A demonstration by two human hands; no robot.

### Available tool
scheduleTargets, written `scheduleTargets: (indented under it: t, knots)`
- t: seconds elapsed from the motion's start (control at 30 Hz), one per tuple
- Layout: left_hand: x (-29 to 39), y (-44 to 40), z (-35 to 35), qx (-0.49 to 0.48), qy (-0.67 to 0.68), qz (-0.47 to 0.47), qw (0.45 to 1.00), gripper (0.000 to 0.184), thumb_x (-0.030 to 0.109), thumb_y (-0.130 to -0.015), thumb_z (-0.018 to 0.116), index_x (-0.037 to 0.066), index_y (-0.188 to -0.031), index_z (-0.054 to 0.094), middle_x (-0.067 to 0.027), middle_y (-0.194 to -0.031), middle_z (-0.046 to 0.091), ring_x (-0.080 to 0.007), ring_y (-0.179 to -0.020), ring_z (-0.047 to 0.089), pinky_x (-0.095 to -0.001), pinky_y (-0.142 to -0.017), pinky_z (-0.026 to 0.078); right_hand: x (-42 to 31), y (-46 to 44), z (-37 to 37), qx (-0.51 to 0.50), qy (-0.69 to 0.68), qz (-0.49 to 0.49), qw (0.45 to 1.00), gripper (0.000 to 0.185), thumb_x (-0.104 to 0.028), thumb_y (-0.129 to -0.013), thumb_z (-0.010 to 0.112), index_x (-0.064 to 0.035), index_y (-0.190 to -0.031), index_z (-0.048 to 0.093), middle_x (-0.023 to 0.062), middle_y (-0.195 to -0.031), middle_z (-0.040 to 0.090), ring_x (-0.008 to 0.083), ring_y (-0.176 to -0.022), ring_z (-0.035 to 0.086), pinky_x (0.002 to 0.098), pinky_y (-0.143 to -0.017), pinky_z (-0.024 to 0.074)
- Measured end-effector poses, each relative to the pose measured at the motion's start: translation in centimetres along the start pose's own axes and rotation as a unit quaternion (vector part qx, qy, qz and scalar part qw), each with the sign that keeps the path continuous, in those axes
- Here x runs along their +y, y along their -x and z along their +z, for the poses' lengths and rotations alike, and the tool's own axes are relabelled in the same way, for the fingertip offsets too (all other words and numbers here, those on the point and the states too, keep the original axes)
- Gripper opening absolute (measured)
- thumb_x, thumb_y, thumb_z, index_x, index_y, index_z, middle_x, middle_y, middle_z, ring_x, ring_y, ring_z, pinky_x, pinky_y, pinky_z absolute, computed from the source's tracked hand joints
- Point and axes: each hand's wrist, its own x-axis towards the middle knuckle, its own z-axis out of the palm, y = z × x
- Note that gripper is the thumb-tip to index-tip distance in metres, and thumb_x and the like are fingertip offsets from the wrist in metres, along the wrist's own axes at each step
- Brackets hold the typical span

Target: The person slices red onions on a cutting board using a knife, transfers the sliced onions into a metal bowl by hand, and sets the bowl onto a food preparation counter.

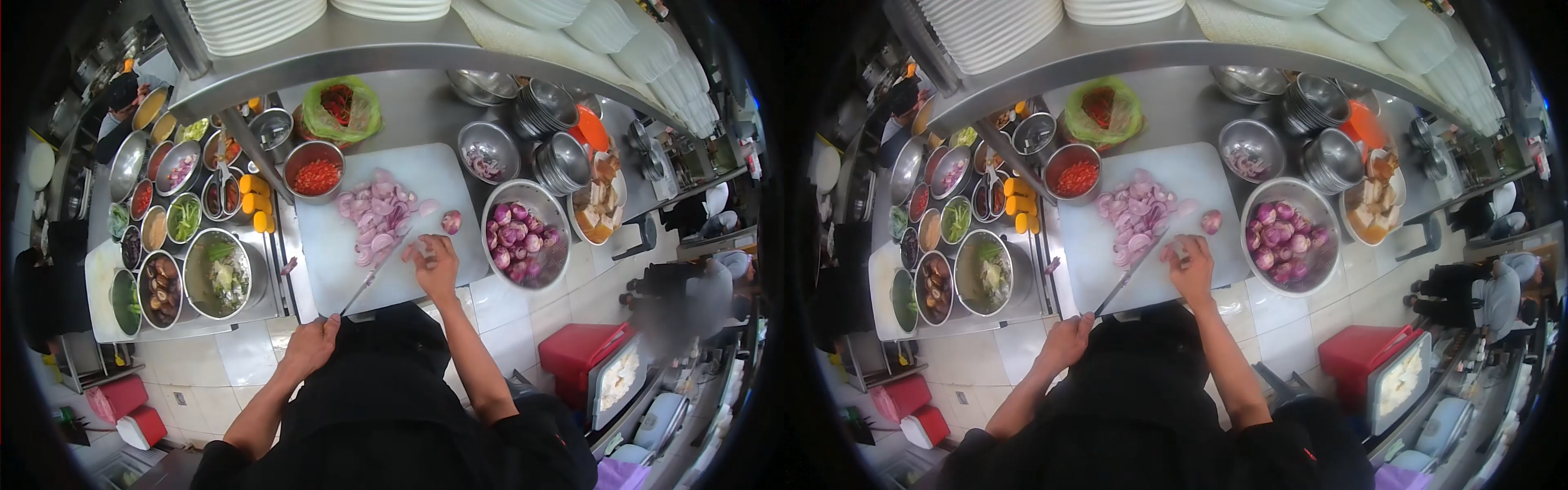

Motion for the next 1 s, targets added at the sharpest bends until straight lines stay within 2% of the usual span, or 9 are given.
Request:
scheduleTargets:
  t: [0.07, 0.17, 0.27, 0.4, 0.47, 0.7, 0.77, 0.9, 1.0]
  knots:
    - [-0.4, -0.2, 1.0, 0.000, 0.026, 0.011, 1.000, 0.064, 0.049, -0.101, 0.035, -0.007, -0.095, 0.065, -0.0344, -0.091, 0.064, -0.0509, -0.096, 0.060, -0.0530, -0.089, 0.045, 1.4, -0.3, 0.0, 0.007, -0.026, -0.162, 0.986, 0.027, 0.003, -0.076, 0.072, -0.0049, -0.101, 0.069, 0.0116, -0.100, 0.065, 0.0259, -0.091, 0.065, 0.0345, -0.076, 0.0536]
    - [-0.4, -0.6, 1.8, 0.001, 0.009, 0.015, 1.000, 0.064, 0.049, -0.101, 0.036, -0.008, -0.094, 0.065, -0.0352, -0.089, 0.064, -0.0517, -0.095, 0.060, -0.0540, -0.089, 0.045, 1.8, -0.4, 0.0, -0.014, -0.026, -0.200, 0.979, 0.021, 0.004, -0.079, 0.070, -0.0037, -0.098, 0.069, 0.0115, -0.100, 0.066, 0.0292, -0.094, 0.064, 0.0357, -0.079, 0.0522]
    - [0.4, -0.3, 1.5, 0.006, 0.007, 0.015, 1.000, 0.064, 0.048, -0.101, 0.036, -0.009, -0.094, 0.064, -0.0360, -0.087, 0.063, -0.0528, -0.093, 0.060, -0.0554, -0.087, 0.045, 1.4, -0.1, 0.2, -0.026, -0.066, -0.165, 0.984, 0.018, 0.007, -0.080, 0.066, -0.0029, -0.095, 0.066, 0.0126, -0.096, 0.064, 0.0319, -0.094, 0.061, 0.0389, -0.080, 0.0500]
    - [0.8, -0.1, 1.3, 0.001, 0.003, 0.025, 1.000, 0.063, 0.048, -0.102, 0.036, -0.009, -0.095, 0.063, -0.0365, -0.086, 0.063, -0.0538, -0.091, 0.060, -0.0566, -0.085, 0.045, 1.2, -0.1, 0.2, -0.025, -0.068, -0.175, 0.982, 0.016, 0.006, -0.081, 0.066, -0.0019, -0.095, 0.066, 0.0129, -0.094, 0.064, 0.0320, -0.093, 0.061, 0.0385, -0.078, 0.0499]
    - [1.0, -0.1, 1.3, 0.006, 0.011, 0.022, 1.000, 0.062, 0.047, -0.102, 0.036, -0.008, -0.093, 0.062, -0.0371, -0.084, 0.062, -0.0541, -0.090, 0.060, -0.0572, -0.084, 0.045, 1.9, 0.0, 0.6, -0.011, -0.059, -0.167, 0.984, 0.014, 0.003, -0.082, 0.070, -0.0008, -0.095, 0.067, 0.0123, -0.097, 0.066, 0.0285, -0.091, 0.065, 0.0353, -0.077, 0.0527]
    - [0.9, 1.8, 0.1, 0.002, -0.030, 0.004, 1.000, 0.060, 0.045, -0.102, 0.037, -0.008, -0.087, 0.060, -0.0356, -0.080, 0.062, -0.0538, -0.084, 0.060, -0.0582, -0.080, 0.045, 2.3, 0.0, 1.1, -0.002, -0.066, -0.162, 0.985, 0.013, 0.002, -0.082, 0.070, -0.0014, -0.094, 0.067, 0.0119, -0.096, 0.065, 0.0276, -0.086, 0.065, 0.0342, -0.073, 0.0530]
    - [-1.1, 1.6, 1.0, 0.027, -0.072, 0.074, 0.994, 0.059, 0.044, -0.102, 0.037, -0.008, -0.086, 0.060, -0.0353, -0.080, 0.062, -0.0542, -0.082, 0.059, -0.0585, -0.079, 0.045, 1.9, 0.2, 1.0, 0.009, -0.088, -0.144, 0.986, 0.012, 0.005, -0.081, 0.068, -0.0029, -0.090, 0.066, 0.0121, -0.091, 0.063, 0.0308, -0.086, 0.062, 0.0386, -0.074, 0.0501]
    - [-2.0, 1.6, 0.8, 0.014, -0.095, 0.062, 0.993, 0.057, 0.043, -0.102, 0.038, -0.007, -0.085, 0.060, -0.0359, -0.081, 0.062, -0.0549, -0.083, 0.059, -0.0585, -0.079, 0.045, 1.3, 0.0, 0.6, 0.006, -0.085, -0.146, 0.986, 0.010, 0.004, -0.081, 0.067, -0.0042, -0.087, 0.066, 0.0113, -0.090, 0.063, 0.0294, -0.087, 0.062, 0.0387, -0.074, 0.0500]
    - [-1.4, 1.9, 0.4, 0.022, -0.049, 0.003, 0.999, 0.056, 0.043, -0.102, 0.039, -0.007, -0.084, 0.059, -0.0361, -0.081, 0.062, -0.0558, -0.084, 0.059, -0.0586, -0.079, 0.046, 1.4, 0.1, 0.7, 0.016, -0.085, -0.158, 0.984, 0.010, 0.004, -0.081, 0.067, -0.0047, -0.087, 0.066, 0.0111, -0.089, 0.063, 0.0297, -0.088, 0.062, 0.0388, -0.075, 0.0499]
